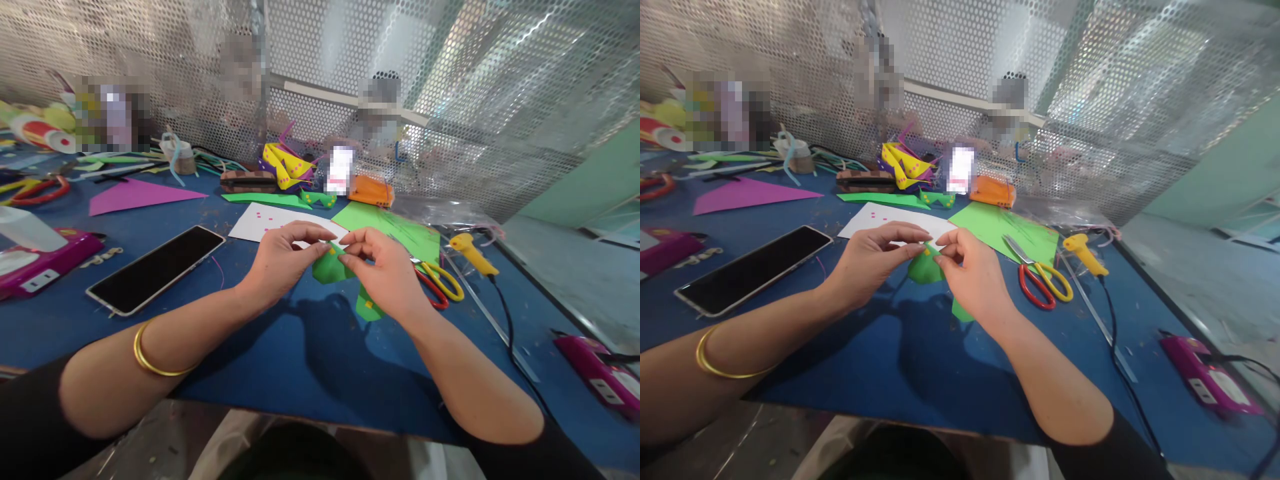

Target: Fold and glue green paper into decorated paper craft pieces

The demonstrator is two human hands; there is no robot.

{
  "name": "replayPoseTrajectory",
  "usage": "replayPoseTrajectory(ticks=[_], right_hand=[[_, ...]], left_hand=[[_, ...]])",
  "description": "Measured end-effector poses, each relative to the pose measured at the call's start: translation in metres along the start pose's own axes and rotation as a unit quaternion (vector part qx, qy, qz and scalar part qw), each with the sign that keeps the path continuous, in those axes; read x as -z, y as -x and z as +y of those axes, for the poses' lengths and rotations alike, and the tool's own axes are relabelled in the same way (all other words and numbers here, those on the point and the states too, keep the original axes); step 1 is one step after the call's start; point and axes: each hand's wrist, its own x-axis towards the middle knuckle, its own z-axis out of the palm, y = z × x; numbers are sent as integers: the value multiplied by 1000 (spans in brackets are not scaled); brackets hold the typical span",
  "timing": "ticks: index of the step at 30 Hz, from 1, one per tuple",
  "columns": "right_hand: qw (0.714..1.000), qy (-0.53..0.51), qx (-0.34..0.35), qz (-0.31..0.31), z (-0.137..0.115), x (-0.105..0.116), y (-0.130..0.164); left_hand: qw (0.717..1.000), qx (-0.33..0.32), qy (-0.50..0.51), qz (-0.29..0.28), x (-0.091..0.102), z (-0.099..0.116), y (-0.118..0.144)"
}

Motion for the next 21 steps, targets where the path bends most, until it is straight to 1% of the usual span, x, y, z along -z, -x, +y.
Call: replayPoseTrajectory(ticks=[5, 10, 14, 21], right_hand=[[1000, -4, -5, 2, 2, 0, -1], [1000, -15, -11, 0, 2, 1, -2], [1000, -17, -13, -3, 1, 1, -2], [1000, -4, -7, -9, 3, -1, -1]], left_hand=[[1000, 4, -9, -15, 1, 1, -1], [995, -36, -76, -48, 4, 3, -4], [991, -54, -111, -43, 6, 2, -6], [990, -43, -128, -39, 6, -1, -5]])
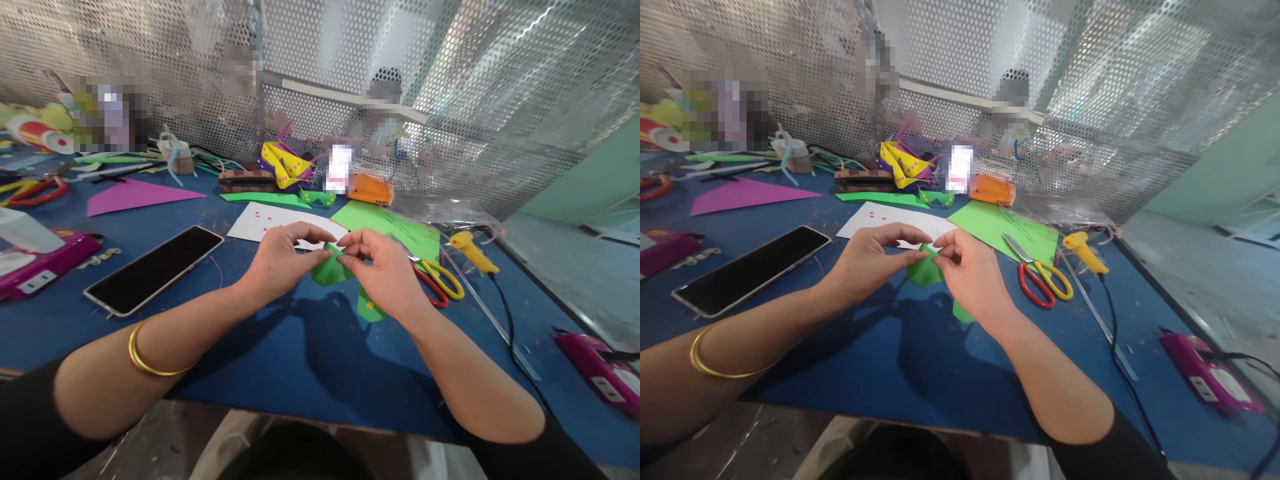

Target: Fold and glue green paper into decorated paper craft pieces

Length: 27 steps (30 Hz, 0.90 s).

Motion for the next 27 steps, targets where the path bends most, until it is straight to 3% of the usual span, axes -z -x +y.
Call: replayPoseTrajectory(ticks=[6, 13, 27], right_hand=[[1000, 11, 4, -3, 0, 2, 0], [1000, 20, 9, -12, 1, 3, 0], [996, 75, -15, -34, 9, 2, -5]], left_hand=[[1000, -2, -11, -22, 4, 3, -2], [996, -63, -56, -10, 6, 2, -4], [995, -49, -68, -51, 6, -2, -10]])
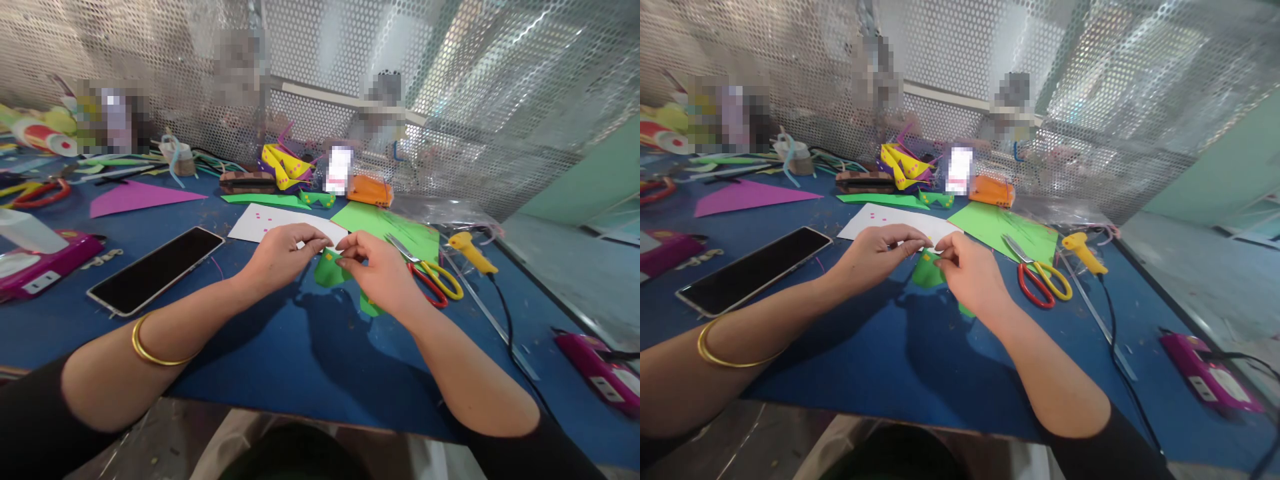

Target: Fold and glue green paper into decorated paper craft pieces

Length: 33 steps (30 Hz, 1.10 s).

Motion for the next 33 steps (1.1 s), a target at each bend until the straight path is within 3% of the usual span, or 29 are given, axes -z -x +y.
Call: replayPoseTrajectory(ticks=[5, 15, 33], right_hand=[[998, 45, 28, -26, 10, -7, -2], [998, 45, 23, -37, 14, -8, -4], [998, 43, 15, -44, 14, -8, -4]], left_hand=[[1000, 12, -23, 1, -2, -1, 2], [992, -2, -112, -64, -3, -12, 1], [991, -21, -115, -67, -3, -13, 1]])
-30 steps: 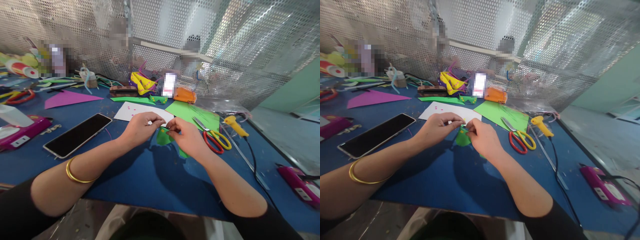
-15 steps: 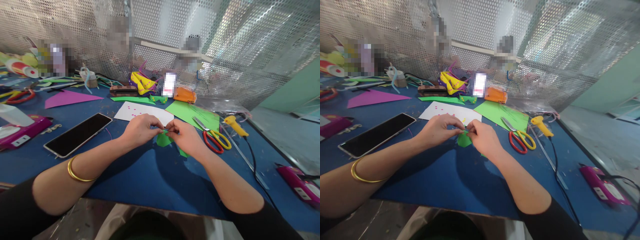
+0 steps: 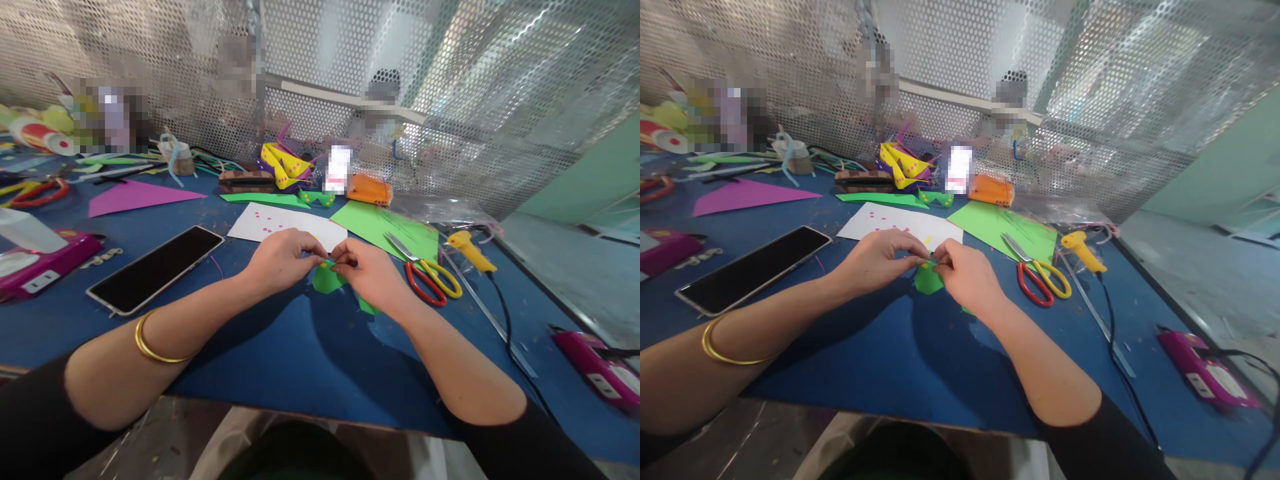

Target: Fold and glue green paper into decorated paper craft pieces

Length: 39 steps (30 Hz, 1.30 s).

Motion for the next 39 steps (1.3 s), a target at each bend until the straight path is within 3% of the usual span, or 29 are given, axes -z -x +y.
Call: replayPoseTrajectory(ticks=[4, 8, 14, 20, 30, 39], right_hand=[[1000, -5, -2, -3, -2, 1, 0], [996, -56, 16, 70, -6, 4, 1], [989, -82, 21, 122, -12, 2, 3], [984, -74, 27, 159, -16, -2, 5], [977, -87, 16, 192, -17, -4, 7], [974, -98, 19, 203, -19, -4, 8]], left_hand=[[999, 9, 24, 39, 1, 3, 0], [986, 45, 138, 84, 4, 13, 1], [938, 92, 332, 29, -2, 19, 5], [925, 156, 341, 67, -5, 20, 5], [883, 166, 420, 127, -7, 28, 9], [883, 156, 413, 161, -10, 32, 11]])
